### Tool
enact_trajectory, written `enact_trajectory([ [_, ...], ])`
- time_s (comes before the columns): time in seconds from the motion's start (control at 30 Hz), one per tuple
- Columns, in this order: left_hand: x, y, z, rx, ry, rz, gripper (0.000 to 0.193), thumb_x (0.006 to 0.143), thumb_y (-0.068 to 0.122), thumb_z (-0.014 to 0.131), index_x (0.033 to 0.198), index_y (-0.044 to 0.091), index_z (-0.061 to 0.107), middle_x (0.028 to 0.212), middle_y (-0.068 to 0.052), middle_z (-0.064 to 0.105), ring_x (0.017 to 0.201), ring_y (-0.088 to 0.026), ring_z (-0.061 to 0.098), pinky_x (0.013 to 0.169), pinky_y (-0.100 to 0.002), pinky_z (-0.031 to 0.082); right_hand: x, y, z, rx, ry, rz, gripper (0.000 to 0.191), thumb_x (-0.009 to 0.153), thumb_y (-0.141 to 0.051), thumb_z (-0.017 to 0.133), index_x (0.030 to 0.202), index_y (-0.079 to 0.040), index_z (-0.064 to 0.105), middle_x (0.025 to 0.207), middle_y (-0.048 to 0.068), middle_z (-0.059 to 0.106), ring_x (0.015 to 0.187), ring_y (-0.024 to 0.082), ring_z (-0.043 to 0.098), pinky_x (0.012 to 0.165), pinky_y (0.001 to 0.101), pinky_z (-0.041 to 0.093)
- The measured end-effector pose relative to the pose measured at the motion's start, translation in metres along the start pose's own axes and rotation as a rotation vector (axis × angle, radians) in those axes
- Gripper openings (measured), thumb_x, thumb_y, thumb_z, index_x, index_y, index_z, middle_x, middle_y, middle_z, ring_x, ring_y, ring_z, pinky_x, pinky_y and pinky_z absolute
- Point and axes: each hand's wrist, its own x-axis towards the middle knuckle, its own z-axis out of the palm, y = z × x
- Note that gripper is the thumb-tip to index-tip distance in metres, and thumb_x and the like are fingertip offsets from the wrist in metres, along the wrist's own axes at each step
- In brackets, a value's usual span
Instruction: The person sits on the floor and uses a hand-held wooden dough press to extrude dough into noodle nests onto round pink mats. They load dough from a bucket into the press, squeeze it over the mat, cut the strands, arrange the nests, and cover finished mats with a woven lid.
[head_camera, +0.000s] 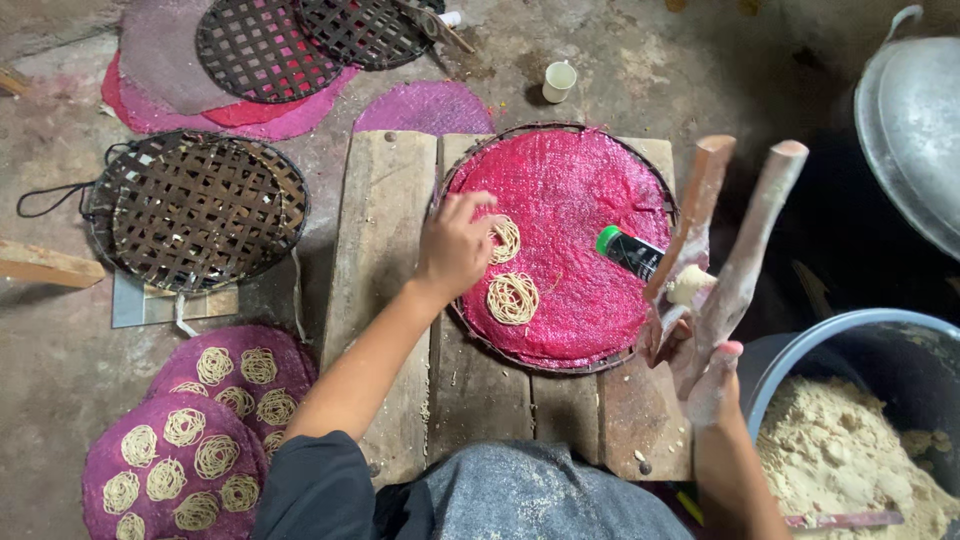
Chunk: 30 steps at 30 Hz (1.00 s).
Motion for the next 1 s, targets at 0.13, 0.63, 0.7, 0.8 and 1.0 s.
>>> enact_trajectory([
  [0.13, 0.015, 0.046, -0.027, -1.034, 0.070, 0.073, 0.048, 0.096, 0.032, 0.060, 0.141, 0.014, 0.061, 0.150, -0.007, 0.058, 0.144, -0.024, 0.053, 0.122, -0.036, 0.042, -0.002, -0.019, -0.016, -0.093, -0.057, 0.319, 0.088, 0.092, -0.074, 0.038, 0.136, 0.001, 0.051, 0.106, 0.013, 0.060, 0.093, 0.025, 0.058, 0.080, 0.0399, 0.047],
  [0.63, 0.020, 0.092, 0.063, -2.493, 0.056, -0.044, 0.058, 0.103, 0.068, 0.043, 0.088, 0.014, 0.056, 0.075, 0.000, 0.053, 0.073, -0.017, 0.057, 0.084, -0.037, 0.049, 0.031, -0.089, 0.021, -0.996, -0.190, 0.808, 0.064, 0.104, -0.053, 0.031, 0.118, 0.000, 0.064, 0.087, 0.011, 0.066, 0.075, 0.018, 0.065, 0.074, 0.0366, 0.058],
  [0.7, 0.017, 0.081, 0.063, -2.535, 0.037, -0.010, 0.059, 0.103, 0.068, 0.042, 0.088, 0.013, 0.056, 0.075, 0.000, 0.053, 0.072, -0.015, 0.057, 0.083, -0.036, 0.049, 0.029, -0.086, 0.037, -1.137, -0.191, 0.791, 0.063, 0.101, -0.055, 0.031, 0.133, -0.008, 0.057, 0.091, 0.005, 0.068, 0.081, 0.013, 0.067, 0.080, 0.0353, 0.058],
  [0.8, 0.008, 0.079, 0.068, -2.551, 0.048, -0.014, 0.059, 0.103, 0.068, 0.041, 0.087, 0.013, 0.056, 0.074, 0.000, 0.054, 0.071, -0.015, 0.056, 0.080, -0.035, 0.049, 0.024, -0.093, 0.049, -0.922, -0.201, 0.788, 0.064, 0.104, -0.052, 0.032, 0.131, -0.004, 0.064, 0.090, 0.012, 0.064, 0.081, 0.019, 0.064, 0.079, 0.0375, 0.062],
  [1.0, 0.021, 0.099, 0.085, -2.575, 0.179, -0.082, 0.058, 0.104, 0.068, 0.040, 0.081, 0.015, 0.052, 0.069, 0.002, 0.052, 0.066, -0.014, 0.051, 0.076, -0.034, 0.048, 0.042, -0.121, 0.042, -1.326, -0.211, 0.812, 0.062, 0.105, -0.056, 0.033, 0.140, -0.013, 0.061, 0.080, 0.011, 0.070, 0.075, 0.020, 0.071, 0.076, 0.0410, 0.057],
])
